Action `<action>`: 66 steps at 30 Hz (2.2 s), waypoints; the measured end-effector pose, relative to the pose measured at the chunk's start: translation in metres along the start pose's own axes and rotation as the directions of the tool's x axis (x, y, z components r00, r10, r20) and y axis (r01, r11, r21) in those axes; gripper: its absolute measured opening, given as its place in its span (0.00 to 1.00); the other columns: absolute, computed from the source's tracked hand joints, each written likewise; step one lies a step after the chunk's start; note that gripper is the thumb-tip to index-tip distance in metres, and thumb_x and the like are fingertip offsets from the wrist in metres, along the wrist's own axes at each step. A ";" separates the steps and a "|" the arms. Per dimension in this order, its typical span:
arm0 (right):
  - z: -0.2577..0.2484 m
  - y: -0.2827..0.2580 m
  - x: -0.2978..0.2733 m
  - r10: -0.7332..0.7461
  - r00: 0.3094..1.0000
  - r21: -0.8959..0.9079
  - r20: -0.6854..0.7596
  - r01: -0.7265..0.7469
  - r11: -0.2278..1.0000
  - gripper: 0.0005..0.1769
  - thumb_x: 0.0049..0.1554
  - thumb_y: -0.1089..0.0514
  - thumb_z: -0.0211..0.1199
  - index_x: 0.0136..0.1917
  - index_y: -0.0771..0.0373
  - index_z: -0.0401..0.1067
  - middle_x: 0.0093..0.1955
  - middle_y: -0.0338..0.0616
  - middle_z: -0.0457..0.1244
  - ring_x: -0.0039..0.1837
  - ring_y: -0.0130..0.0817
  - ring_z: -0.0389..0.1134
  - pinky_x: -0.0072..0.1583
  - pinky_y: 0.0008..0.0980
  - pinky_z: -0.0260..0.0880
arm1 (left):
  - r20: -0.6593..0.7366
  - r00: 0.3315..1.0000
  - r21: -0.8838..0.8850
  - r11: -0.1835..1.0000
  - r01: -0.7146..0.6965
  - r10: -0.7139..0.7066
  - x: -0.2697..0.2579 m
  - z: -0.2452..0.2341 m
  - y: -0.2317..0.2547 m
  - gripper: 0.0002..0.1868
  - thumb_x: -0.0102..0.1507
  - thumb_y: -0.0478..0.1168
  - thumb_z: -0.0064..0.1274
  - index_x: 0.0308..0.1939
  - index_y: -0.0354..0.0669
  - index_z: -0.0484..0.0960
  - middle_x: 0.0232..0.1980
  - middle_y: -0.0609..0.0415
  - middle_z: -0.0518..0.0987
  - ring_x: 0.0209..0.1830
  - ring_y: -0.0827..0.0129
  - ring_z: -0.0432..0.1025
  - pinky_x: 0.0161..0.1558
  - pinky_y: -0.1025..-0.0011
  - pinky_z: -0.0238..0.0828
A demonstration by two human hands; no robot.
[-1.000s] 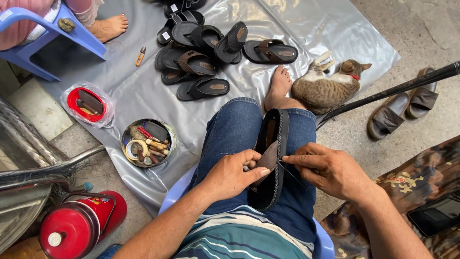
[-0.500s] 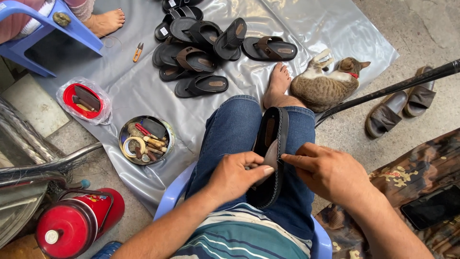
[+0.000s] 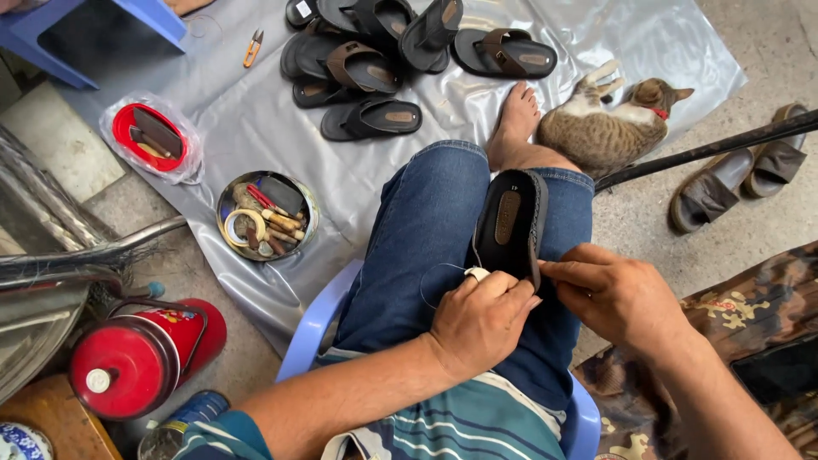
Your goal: Hand-sewing a sandal upper to its sole using a needle and thread.
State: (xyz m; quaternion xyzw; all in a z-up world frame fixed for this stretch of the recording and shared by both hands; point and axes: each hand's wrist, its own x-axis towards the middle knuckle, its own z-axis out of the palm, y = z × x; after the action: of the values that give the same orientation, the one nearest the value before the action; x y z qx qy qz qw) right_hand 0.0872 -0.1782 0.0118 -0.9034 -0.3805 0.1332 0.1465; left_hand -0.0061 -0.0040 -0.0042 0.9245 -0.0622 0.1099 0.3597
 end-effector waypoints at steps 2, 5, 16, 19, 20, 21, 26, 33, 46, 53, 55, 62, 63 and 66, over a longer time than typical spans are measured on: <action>-0.002 0.003 0.000 0.001 1.000 0.170 0.027 -0.005 0.986 0.15 0.47 0.57 0.59 0.50 0.48 0.73 0.43 0.28 0.64 0.37 0.26 0.68 0.38 0.27 0.65 | 0.006 1.000 0.021 1.000 0.002 -0.002 -0.001 0.001 0.001 0.07 0.60 0.44 0.48 0.34 0.47 0.75 0.26 0.57 0.67 0.21 0.58 0.64 0.20 0.62 0.63; 0.000 0.011 0.003 -0.036 0.998 0.247 0.051 0.022 0.969 0.15 0.48 0.57 0.58 0.51 0.49 0.73 0.43 0.31 0.64 0.40 0.26 0.68 0.41 0.25 0.65 | -0.006 1.000 0.022 1.000 -0.015 0.015 0.000 -0.001 -0.001 0.07 0.60 0.44 0.49 0.33 0.46 0.75 0.25 0.58 0.66 0.19 0.60 0.63 0.19 0.65 0.63; -0.009 -0.001 0.018 -0.180 0.984 0.365 -0.006 0.169 0.915 0.14 0.50 0.59 0.57 0.52 0.54 0.72 0.40 0.34 0.63 0.39 0.26 0.67 0.42 0.22 0.65 | -0.037 0.999 -0.258 0.966 0.009 -0.019 0.003 -0.018 -0.020 0.07 0.60 0.42 0.49 0.29 0.45 0.75 0.25 0.59 0.70 0.21 0.63 0.65 0.25 0.67 0.64; -0.008 -0.002 0.017 -0.181 0.983 0.333 -0.010 0.174 0.927 0.15 0.50 0.59 0.57 0.52 0.53 0.71 0.40 0.33 0.63 0.39 0.26 0.67 0.41 0.23 0.64 | -0.044 0.999 -0.294 0.956 -0.003 -0.010 0.002 -0.019 -0.020 0.05 0.60 0.40 0.51 0.31 0.44 0.75 0.25 0.59 0.70 0.21 0.65 0.66 0.26 0.68 0.65; -0.008 -0.002 0.018 -0.178 0.984 0.336 -0.017 0.174 0.926 0.14 0.50 0.59 0.57 0.51 0.52 0.72 0.40 0.32 0.63 0.39 0.26 0.67 0.41 0.23 0.64 | -0.052 0.999 -0.307 0.951 -0.020 0.004 0.003 -0.019 -0.022 0.04 0.59 0.39 0.52 0.32 0.44 0.75 0.25 0.59 0.70 0.21 0.65 0.66 0.26 0.69 0.65; -0.007 -0.003 0.018 -0.176 0.984 0.340 -0.016 0.171 0.925 0.14 0.50 0.59 0.57 0.51 0.52 0.72 0.40 0.32 0.63 0.39 0.26 0.67 0.41 0.23 0.64 | -0.048 0.999 -0.307 0.952 -0.016 0.002 0.002 -0.019 -0.021 0.04 0.59 0.39 0.52 0.32 0.44 0.75 0.25 0.59 0.70 0.21 0.65 0.66 0.26 0.69 0.65; -0.001 -0.001 0.020 -0.217 0.974 0.309 -0.070 0.228 0.923 0.12 0.51 0.58 0.57 0.50 0.54 0.71 0.41 0.35 0.63 0.41 0.27 0.67 0.42 0.23 0.64 | -0.077 0.997 -0.278 0.960 -0.043 0.022 0.002 -0.016 -0.021 0.04 0.59 0.38 0.53 0.33 0.43 0.76 0.25 0.59 0.68 0.21 0.65 0.65 0.26 0.69 0.65; -0.001 -0.001 0.020 -0.147 0.989 0.335 -0.032 0.149 0.930 0.03 0.48 0.59 0.58 0.39 0.56 0.67 0.37 0.32 0.64 0.36 0.27 0.65 0.39 0.23 0.63 | -0.045 0.997 -0.093 0.994 -0.060 0.056 0.006 -0.012 -0.005 0.08 0.59 0.41 0.53 0.29 0.44 0.72 0.23 0.57 0.63 0.19 0.61 0.62 0.21 0.65 0.61; -0.020 -0.025 0.005 0.070 0.997 0.187 0.019 -0.072 0.980 0.12 0.51 0.52 0.54 0.50 0.51 0.68 0.44 0.31 0.65 0.43 0.29 0.68 0.41 0.30 0.66 | 0.329 0.937 -0.342 0.909 0.237 -0.121 0.019 -0.041 -0.043 0.10 0.55 0.47 0.53 0.38 0.50 0.80 0.34 0.59 0.78 0.32 0.68 0.72 0.37 0.73 0.66; -0.019 -0.019 0.002 0.007 1.000 0.083 -0.006 -0.006 0.997 0.16 0.51 0.51 0.53 0.54 0.46 0.69 0.50 0.28 0.64 0.42 0.31 0.69 0.37 0.35 0.69 | 0.661 0.710 0.051 0.959 0.280 -0.243 0.039 -0.084 -0.061 0.09 0.56 0.47 0.47 0.35 0.55 0.82 0.34 0.63 0.79 0.35 0.67 0.72 0.38 0.66 0.65; -0.017 -0.018 0.001 0.009 1.000 0.129 -0.005 -0.008 0.992 0.16 0.52 0.52 0.53 0.55 0.47 0.69 0.49 0.30 0.64 0.42 0.32 0.68 0.39 0.34 0.68 | 0.648 0.713 -0.050 0.919 0.392 -0.269 0.046 -0.092 -0.057 0.07 0.55 0.46 0.48 0.31 0.56 0.81 0.41 0.64 0.77 0.32 0.74 0.71 0.38 0.73 0.65; -0.020 -0.026 0.004 0.031 0.999 0.211 -0.042 -0.022 0.977 0.15 0.52 0.53 0.53 0.54 0.51 0.68 0.47 0.33 0.63 0.39 0.35 0.67 0.35 0.36 0.67 | 0.664 0.710 -0.741 -0.078 0.667 -0.235 0.029 -0.046 -0.047 0.09 0.59 0.36 0.48 0.40 0.35 0.76 0.51 0.44 0.76 0.32 0.70 0.73 0.20 0.83 0.70; -0.019 -0.027 0.002 0.037 0.998 0.214 -0.041 -0.027 0.976 0.15 0.52 0.53 0.53 0.54 0.51 0.68 0.47 0.33 0.63 0.39 0.35 0.67 0.35 0.36 0.67 | 0.668 0.706 -0.737 -0.079 0.671 -0.233 0.029 -0.041 -0.047 0.09 0.59 0.36 0.48 0.40 0.35 0.76 0.51 0.44 0.76 0.32 0.70 0.73 0.20 0.83 0.70; -0.017 -0.027 0.003 0.061 0.996 0.232 -0.071 -0.043 0.972 0.14 0.52 0.53 0.54 0.52 0.53 0.69 0.46 0.34 0.64 0.41 0.34 0.67 0.38 0.35 0.67 | 0.624 0.680 -0.690 0.136 0.710 -0.385 0.034 -0.035 -0.044 0.07 0.56 0.36 0.53 0.37 0.38 0.80 0.36 0.51 0.79 0.22 0.76 0.69 0.15 0.86 0.61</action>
State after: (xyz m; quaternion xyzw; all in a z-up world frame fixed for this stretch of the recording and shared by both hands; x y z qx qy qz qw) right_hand 0.0776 -0.1611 0.0370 -0.8944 -0.3326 0.1452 0.2613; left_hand 0.0302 0.0513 0.0008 0.5271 0.1834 -0.2245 0.7988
